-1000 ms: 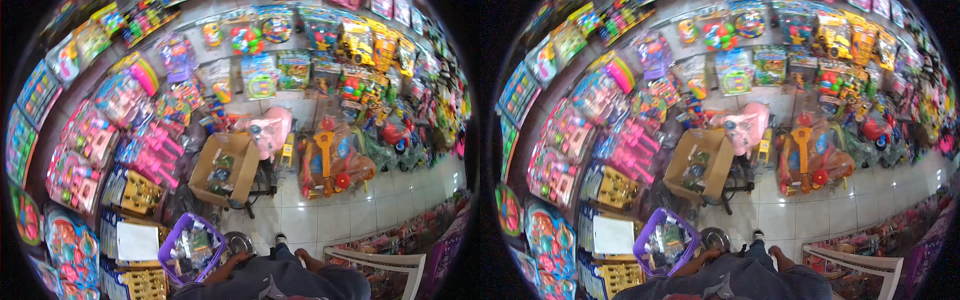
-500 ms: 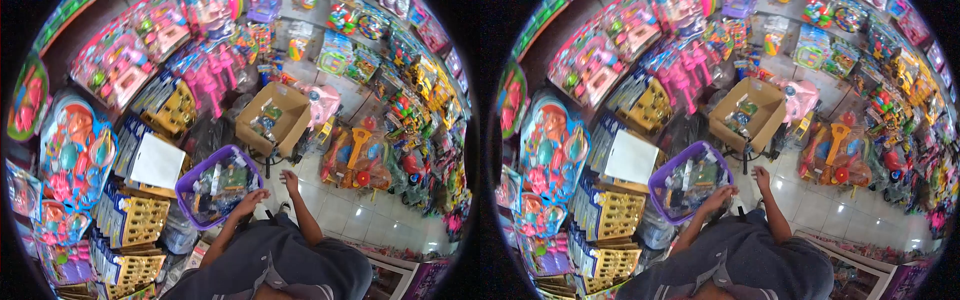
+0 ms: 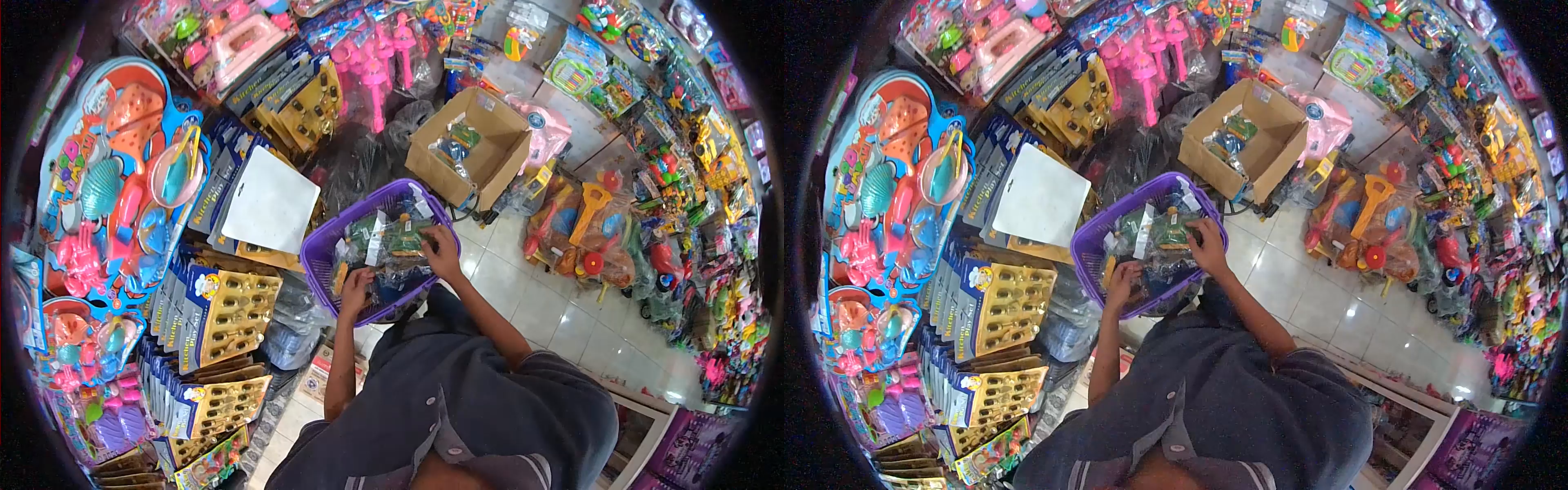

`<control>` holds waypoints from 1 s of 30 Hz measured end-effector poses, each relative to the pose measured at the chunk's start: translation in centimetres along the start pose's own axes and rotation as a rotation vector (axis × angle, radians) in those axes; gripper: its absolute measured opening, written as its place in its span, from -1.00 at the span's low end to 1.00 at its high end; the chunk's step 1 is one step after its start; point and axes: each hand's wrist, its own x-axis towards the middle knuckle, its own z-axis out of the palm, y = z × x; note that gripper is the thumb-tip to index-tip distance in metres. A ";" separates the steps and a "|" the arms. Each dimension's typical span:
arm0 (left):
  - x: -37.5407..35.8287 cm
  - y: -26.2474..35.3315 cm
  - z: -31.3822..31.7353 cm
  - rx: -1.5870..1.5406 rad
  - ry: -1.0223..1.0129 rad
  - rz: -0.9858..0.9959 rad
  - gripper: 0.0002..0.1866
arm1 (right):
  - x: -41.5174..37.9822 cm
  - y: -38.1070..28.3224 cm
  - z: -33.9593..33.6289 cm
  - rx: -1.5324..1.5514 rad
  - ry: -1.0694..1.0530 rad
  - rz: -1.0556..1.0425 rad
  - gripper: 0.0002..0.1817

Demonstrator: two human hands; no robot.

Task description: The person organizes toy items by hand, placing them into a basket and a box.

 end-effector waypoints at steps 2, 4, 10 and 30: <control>-0.5 -1.3 -0.4 -0.036 -0.027 0.001 -0.66 | 0.3 -0.7 0.2 -0.034 0.005 0.042 -0.76; -0.7 -1.2 -0.2 -0.058 -0.039 0.026 -0.66 | 1.3 -0.7 0.4 -0.066 -0.004 0.047 -0.77; -2.2 1.4 1.5 0.049 0.031 0.137 -0.73 | 4.1 0.2 1.3 -0.136 -0.105 -0.061 -0.76; -1.1 4.0 -1.3 1.035 0.270 -0.002 0.14 | 5.8 -4.6 1.7 -0.767 -0.767 -0.393 0.35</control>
